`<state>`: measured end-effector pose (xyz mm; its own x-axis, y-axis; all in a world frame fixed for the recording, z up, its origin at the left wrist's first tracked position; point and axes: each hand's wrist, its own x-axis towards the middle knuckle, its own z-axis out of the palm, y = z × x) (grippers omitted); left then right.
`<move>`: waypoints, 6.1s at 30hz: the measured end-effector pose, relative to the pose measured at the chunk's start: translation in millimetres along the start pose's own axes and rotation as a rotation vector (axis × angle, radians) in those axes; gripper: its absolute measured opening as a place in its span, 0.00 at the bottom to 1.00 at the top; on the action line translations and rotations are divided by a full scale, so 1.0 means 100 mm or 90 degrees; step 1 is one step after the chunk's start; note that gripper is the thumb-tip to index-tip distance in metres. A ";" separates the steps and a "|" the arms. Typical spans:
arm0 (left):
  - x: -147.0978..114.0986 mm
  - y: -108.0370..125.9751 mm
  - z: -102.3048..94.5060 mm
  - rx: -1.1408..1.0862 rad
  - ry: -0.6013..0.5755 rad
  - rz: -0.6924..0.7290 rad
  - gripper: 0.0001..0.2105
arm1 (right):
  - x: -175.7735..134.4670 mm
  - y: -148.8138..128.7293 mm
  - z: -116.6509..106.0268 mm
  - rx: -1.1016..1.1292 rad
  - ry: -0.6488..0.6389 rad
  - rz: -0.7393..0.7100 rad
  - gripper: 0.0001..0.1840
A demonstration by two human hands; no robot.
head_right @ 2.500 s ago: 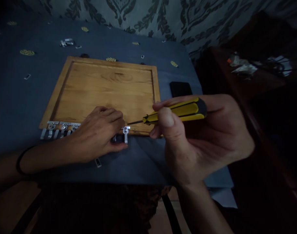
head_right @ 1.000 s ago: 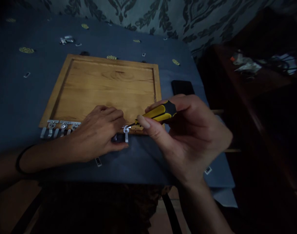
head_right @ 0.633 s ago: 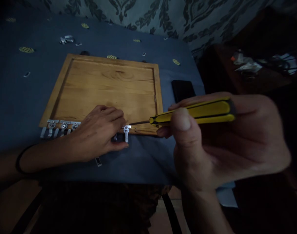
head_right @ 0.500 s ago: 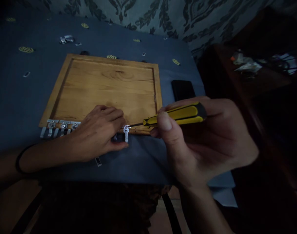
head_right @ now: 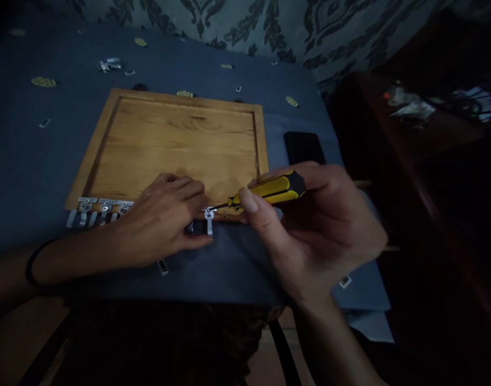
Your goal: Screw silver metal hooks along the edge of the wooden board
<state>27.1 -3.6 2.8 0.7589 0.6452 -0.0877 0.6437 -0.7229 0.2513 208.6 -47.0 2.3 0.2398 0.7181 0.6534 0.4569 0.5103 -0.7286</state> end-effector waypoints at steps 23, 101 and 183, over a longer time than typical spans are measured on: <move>-0.02 -0.01 -0.01 -0.019 0.025 -0.001 0.17 | 0.13 -0.15 -0.01 0.073 -0.137 0.118 0.11; 0.01 0.01 -0.03 0.010 -0.005 -0.015 0.17 | 0.02 0.00 0.03 0.053 0.007 -0.038 0.12; -0.01 0.00 0.00 0.016 0.007 0.002 0.17 | 0.01 -0.02 0.00 -0.041 -0.061 -0.002 0.12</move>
<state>26.1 -4.2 3.3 0.7597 0.6458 -0.0765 0.6439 -0.7306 0.2272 208.0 -47.3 5.0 0.1562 0.7605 0.6303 0.5124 0.4832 -0.7099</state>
